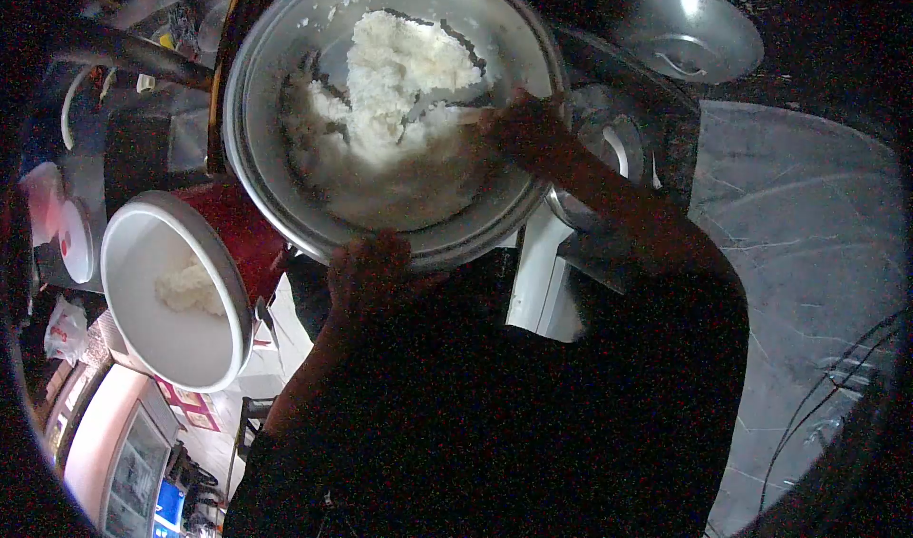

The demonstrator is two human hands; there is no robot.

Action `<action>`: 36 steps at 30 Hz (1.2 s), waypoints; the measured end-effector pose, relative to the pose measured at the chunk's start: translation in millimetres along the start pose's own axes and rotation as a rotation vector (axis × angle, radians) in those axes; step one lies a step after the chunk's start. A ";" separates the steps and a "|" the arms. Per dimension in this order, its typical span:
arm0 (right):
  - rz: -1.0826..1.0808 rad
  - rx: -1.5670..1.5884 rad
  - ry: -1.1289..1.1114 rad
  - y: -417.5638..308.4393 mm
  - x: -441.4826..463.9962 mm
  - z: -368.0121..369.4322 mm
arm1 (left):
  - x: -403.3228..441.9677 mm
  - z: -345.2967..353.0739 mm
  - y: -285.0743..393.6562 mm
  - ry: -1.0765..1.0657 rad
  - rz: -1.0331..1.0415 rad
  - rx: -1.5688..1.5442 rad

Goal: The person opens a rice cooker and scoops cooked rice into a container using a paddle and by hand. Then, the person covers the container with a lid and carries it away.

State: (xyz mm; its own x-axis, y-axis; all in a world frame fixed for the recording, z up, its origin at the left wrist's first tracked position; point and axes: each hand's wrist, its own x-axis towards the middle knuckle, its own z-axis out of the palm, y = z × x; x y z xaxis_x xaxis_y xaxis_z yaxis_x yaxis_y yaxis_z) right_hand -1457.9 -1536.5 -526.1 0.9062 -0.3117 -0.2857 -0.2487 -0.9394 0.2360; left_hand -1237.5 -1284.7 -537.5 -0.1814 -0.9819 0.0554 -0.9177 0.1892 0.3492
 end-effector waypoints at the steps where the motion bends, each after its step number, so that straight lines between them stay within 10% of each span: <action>1: 0.007 0.000 -0.086 -4.6 2.7 -1.9 | 0.5 -1.1 0.2 0.004 0.003 -0.008; 10: -0.101 0.044 -0.085 -25.0 2.6 -22.6 | 17.9 -31.9 10.5 -0.289 -0.088 -0.004; 23: -0.268 0.372 0.044 -39.0 14.0 -13.9 | 5.2 -23.0 9.1 0.068 -0.004 0.029; 36: 0.014 0.289 0.221 -9.1 16.4 -25.4 | 2.8 -45.9 3.3 0.344 -0.255 -0.144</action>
State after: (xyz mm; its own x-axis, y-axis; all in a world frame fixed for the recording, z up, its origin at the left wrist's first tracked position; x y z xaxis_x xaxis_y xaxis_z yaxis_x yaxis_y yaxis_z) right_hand -1432.0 -1529.4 -509.3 0.9463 -0.3157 -0.0694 -0.3191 -0.9468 -0.0430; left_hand -1224.8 -1287.3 -493.2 0.1947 -0.9486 0.2494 -0.8550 -0.0395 0.5171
